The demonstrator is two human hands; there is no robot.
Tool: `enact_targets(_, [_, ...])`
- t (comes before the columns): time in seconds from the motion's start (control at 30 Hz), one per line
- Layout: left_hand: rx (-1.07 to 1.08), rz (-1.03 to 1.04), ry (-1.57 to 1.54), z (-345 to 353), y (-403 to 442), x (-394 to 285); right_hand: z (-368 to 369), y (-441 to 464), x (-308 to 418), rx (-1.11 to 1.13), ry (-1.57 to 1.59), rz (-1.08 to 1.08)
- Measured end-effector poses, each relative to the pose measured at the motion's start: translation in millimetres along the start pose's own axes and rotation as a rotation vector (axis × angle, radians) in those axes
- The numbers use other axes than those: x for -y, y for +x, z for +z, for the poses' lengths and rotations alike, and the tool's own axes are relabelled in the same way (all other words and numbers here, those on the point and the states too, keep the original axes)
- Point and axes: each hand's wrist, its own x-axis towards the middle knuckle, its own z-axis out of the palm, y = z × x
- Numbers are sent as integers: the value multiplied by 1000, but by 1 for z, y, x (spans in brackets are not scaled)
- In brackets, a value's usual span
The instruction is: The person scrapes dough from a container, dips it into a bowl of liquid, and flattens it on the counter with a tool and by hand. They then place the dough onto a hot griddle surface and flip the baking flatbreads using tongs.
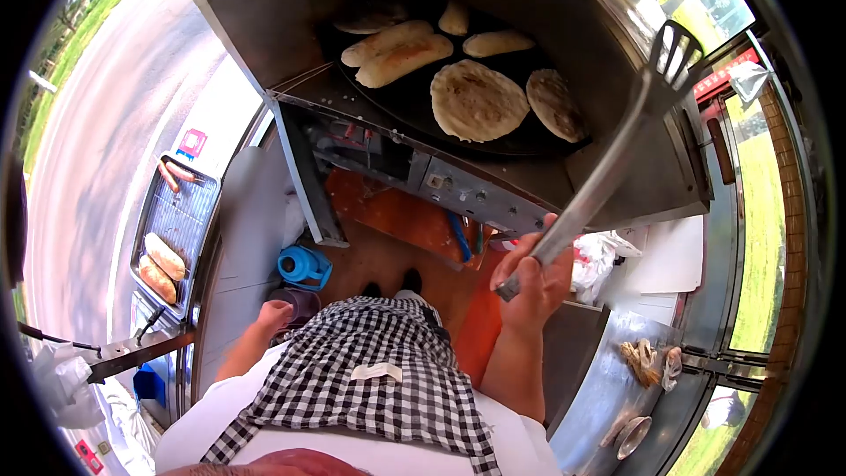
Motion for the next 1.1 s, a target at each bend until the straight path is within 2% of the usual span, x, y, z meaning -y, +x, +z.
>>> enact_targets(0.13, [-76, -17, -3, 11, -7, 3, 13, 11, -36, 176, 100, 268])
enact_targets(0.23, [-120, -22, -49, 20, -17, 2, 4, 16, -55, 264, 94, 569])
enact_targets(0.4, [-193, -35, -181, 37, -44, -6, -2, 17, -74, 308, -20, 861])
enact_targets(0.47, [-128, -70, -246, 37, -44, 9, 2, 18, -75, 289, -89, 953])
enact_targets(0.53, [-79, -63, -256, 35, -41, 16, 9, 19, -80, 278, -91, 986])
enact_targets(0.7, [-62, -113, 19, 3, -27, 8, 36, 11, -102, 186, 6, 980])
enact_targets(0.8, [-106, -51, -98, -24, -13, -10, 58, 7, -121, 138, 29, 933])
enact_targets(0.83, [-95, -92, -79, -38, -2, -14, 63, 6, -129, 124, 43, 912])
enact_targets(0.93, [-87, -22, -92, -69, 19, -34, 85, 8, -146, 69, 57, 858])
enact_targets(1.1, [-118, 2, 56, -101, 39, -64, 105, 9, -163, 3, 120, 761])
